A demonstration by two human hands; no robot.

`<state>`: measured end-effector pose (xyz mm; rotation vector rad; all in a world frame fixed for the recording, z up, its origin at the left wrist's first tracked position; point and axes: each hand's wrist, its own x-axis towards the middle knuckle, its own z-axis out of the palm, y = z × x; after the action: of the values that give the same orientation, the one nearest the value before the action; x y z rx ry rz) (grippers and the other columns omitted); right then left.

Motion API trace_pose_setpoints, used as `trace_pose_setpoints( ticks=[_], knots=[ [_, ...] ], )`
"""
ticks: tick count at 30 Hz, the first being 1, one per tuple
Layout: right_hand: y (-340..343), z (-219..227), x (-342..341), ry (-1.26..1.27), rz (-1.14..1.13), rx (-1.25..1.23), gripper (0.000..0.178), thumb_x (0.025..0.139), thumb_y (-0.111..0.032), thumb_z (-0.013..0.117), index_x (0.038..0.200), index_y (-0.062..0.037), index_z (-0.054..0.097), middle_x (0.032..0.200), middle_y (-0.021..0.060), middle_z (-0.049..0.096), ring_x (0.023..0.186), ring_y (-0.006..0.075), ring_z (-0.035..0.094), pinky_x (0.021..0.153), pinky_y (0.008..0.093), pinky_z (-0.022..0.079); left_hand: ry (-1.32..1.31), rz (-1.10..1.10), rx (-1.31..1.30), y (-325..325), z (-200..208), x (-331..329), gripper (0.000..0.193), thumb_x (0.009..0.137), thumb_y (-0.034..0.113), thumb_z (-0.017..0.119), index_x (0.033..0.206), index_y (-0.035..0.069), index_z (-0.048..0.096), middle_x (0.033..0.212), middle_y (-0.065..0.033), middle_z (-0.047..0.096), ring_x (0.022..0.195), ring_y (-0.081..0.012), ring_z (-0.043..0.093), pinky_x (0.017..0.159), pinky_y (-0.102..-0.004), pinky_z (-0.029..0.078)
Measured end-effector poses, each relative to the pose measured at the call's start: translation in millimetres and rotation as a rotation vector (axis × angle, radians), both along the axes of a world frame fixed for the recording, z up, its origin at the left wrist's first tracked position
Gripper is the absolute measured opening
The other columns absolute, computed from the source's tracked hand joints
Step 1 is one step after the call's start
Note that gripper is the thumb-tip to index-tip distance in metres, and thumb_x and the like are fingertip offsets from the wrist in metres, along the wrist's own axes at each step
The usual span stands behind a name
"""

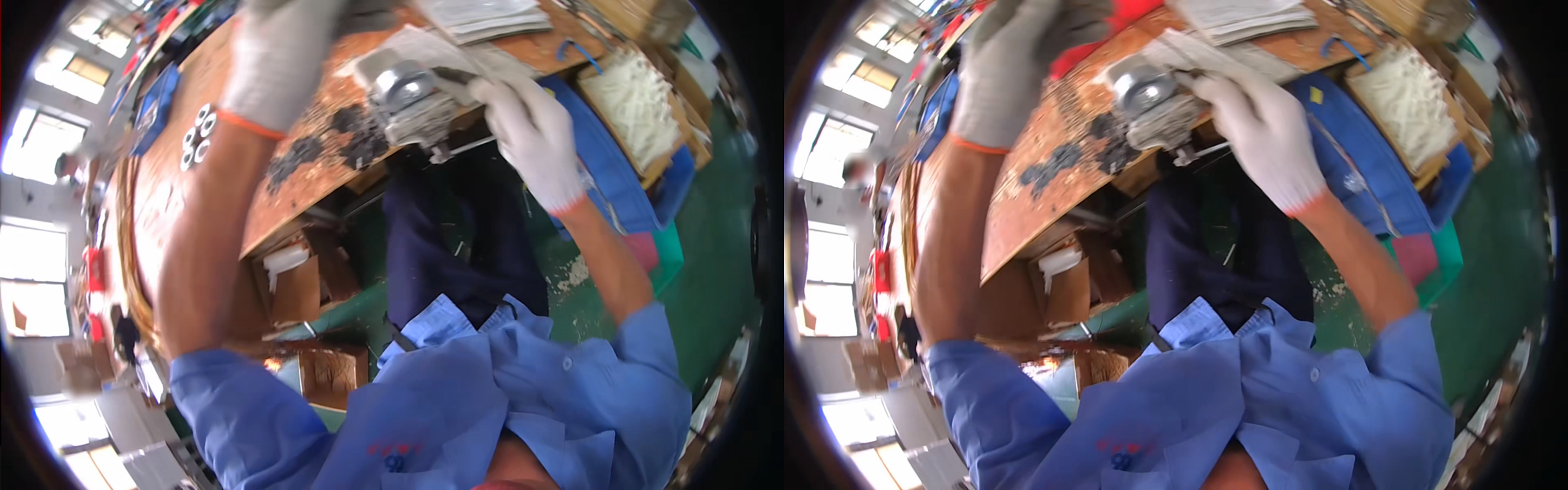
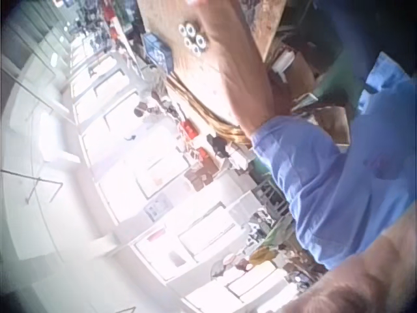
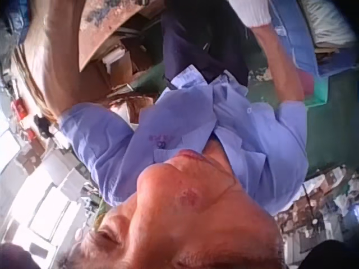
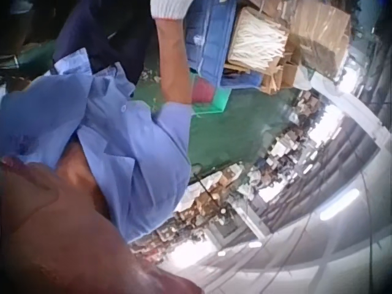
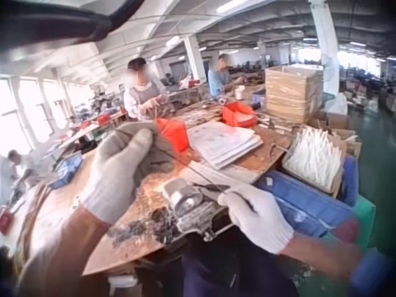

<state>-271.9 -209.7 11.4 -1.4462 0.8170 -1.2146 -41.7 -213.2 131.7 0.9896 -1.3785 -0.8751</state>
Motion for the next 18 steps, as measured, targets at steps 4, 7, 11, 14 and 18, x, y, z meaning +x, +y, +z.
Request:
trace_pose_setpoints(
  ticks=[4,7,11,14,18],
  knots=[
    [-93.4,29.0,44.7,0.559,-0.157,-0.753,0.030,0.105,-0.032,0.054,0.111,-0.0085,0.071,0.093,0.0187,0.072,0.091,0.0389,0.070,0.081,0.0484,0.054,0.027,0.148,-0.161,-19.8,38.1,49.4,0.023,0.105,0.010,0.058,0.122,-0.003,0.066,0.110,-0.0189,0.075,0.098,-0.0284,0.075,0.087,-0.0372,0.063],
    [-173.9,31.7,76.9,0.570,0.038,-0.936,0.032,0.103,-0.034,0.058,0.118,-0.0105,0.073,0.091,0.0164,0.074,0.084,0.0332,0.072,0.077,0.0448,0.055,-0.033,0.100,-0.197,-48.7,45.6,79.0,0.033,0.112,0.016,0.051,0.132,-0.009,0.058,0.118,-0.0227,0.072,0.109,-0.0326,0.073,0.095,-0.0396,0.063],
    [-138.3,80.9,131.5,0.568,0.232,-0.369,0.030,0.106,-0.031,0.061,0.124,-0.0103,0.071,0.081,0.0037,0.067,0.066,0.0142,0.065,0.053,0.0312,0.054,0.034,0.327,-0.267,-43.9,52.3,123.7,0.034,0.111,0.016,0.053,0.134,-0.008,0.057,0.115,-0.0207,0.072,0.104,-0.0320,0.074,0.091,-0.0410,0.064],
    [-136.7,79.2,154.3,0.608,0.233,-0.492,0.027,0.105,-0.034,0.060,0.119,-0.0147,0.072,0.083,0.0093,0.071,0.069,0.0191,0.069,0.058,0.0362,0.057,0.102,0.471,-0.219,-40.1,37.0,157.2,0.033,0.109,0.017,0.057,0.131,-0.006,0.059,0.108,-0.0208,0.074,0.093,-0.0296,0.076,0.081,-0.0405,0.065],
    [-132.2,64.9,168.7,0.729,0.408,-0.273,0.025,0.103,-0.023,0.053,0.111,-0.0088,0.072,0.079,0.0156,0.073,0.063,0.0286,0.072,0.060,0.0455,0.058,0.120,0.551,-0.178,-42.6,2.2,171.2,0.027,0.110,0.018,0.054,0.129,-0.001,0.058,0.104,-0.0197,0.075,0.085,-0.0284,0.076,0.072,-0.0392,0.065]
  ],
)
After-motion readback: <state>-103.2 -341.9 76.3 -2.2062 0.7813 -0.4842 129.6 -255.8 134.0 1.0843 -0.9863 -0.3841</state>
